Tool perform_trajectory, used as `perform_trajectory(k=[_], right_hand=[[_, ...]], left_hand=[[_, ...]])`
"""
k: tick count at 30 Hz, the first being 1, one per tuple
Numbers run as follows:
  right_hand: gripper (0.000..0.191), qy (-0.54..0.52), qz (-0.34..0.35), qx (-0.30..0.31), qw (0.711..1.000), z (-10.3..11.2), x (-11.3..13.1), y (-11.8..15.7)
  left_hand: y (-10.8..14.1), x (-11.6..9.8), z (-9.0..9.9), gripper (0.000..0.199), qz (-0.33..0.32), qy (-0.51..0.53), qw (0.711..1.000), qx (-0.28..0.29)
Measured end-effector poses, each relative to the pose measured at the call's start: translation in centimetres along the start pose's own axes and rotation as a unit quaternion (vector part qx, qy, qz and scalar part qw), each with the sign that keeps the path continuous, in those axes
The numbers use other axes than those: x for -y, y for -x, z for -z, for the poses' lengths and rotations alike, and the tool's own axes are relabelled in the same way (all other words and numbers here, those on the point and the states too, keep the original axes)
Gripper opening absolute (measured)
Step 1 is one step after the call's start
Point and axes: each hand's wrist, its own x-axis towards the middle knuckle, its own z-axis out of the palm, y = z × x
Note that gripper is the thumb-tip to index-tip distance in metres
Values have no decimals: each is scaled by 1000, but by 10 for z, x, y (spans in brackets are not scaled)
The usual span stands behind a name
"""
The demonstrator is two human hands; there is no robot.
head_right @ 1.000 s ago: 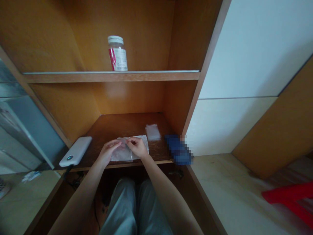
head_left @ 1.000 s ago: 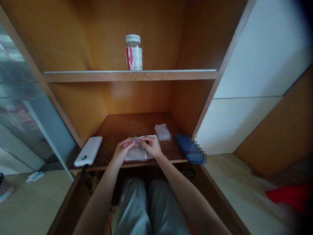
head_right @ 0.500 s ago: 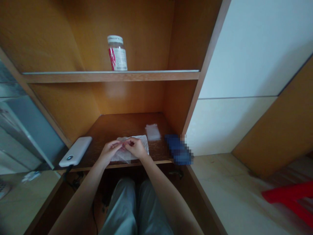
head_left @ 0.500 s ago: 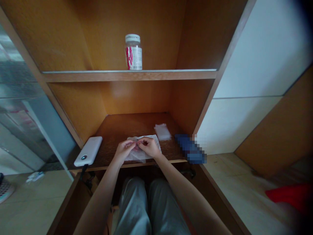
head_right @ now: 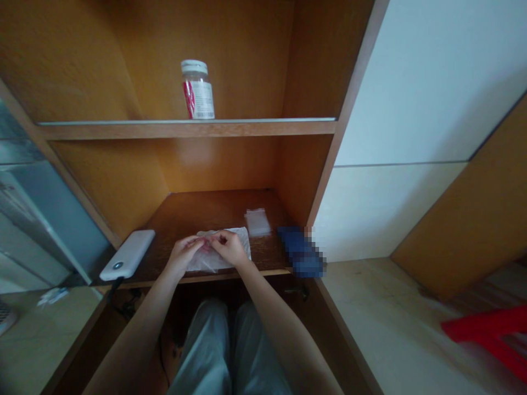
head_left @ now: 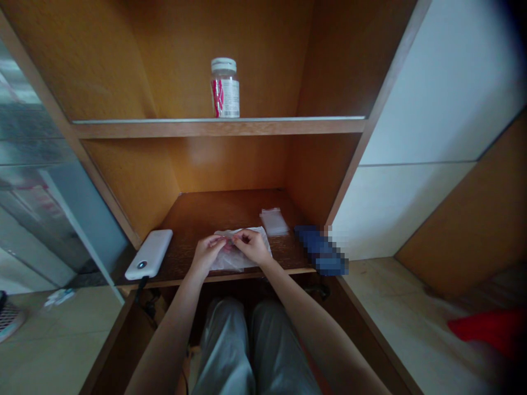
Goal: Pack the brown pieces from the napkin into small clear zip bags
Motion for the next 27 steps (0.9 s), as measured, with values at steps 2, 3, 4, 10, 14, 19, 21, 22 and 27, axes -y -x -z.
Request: perform_trajectory(k=[2, 3, 4, 10, 14, 19, 21, 22, 27], right_hand=[[19, -14, -14, -19, 1000, 0, 1, -1], [20, -22, -22, -30, 999, 0, 1, -1], [21, -29, -28, -40, 998, -1, 1, -1], [22, -43, -40, -47, 997, -1, -1, -1], [22, -46, -35, -38, 998, -1, 3, -1], [21, -48, -25, -20, 998, -1, 3, -1], [21, -49, -21, -19, 998, -1, 2, -1], [22, -47, -19, -21, 999, -1, 1, -2], [30, -20, -13, -31, 999, 1, 2, -3]], left_hand=[[0, 0, 0, 24, 7, 16, 1000, -15], [0, 0, -1, 25, 10, 22, 1000, -20], [0, 0, -1, 26, 11, 28, 999, -24], [-1, 1, 0, 26, -10, 23, 999, -34], [0, 0, 0, 27, -9, 14, 1000, -20], [1, 0, 1, 29, -8, 4, 1000, -11], [1, 0, 1, 29, -12, 4, 1000, -8], [1, -1, 1, 29, -16, 2, 1000, -7], [1, 1, 3, 35, -28, -3, 1000, 8]])
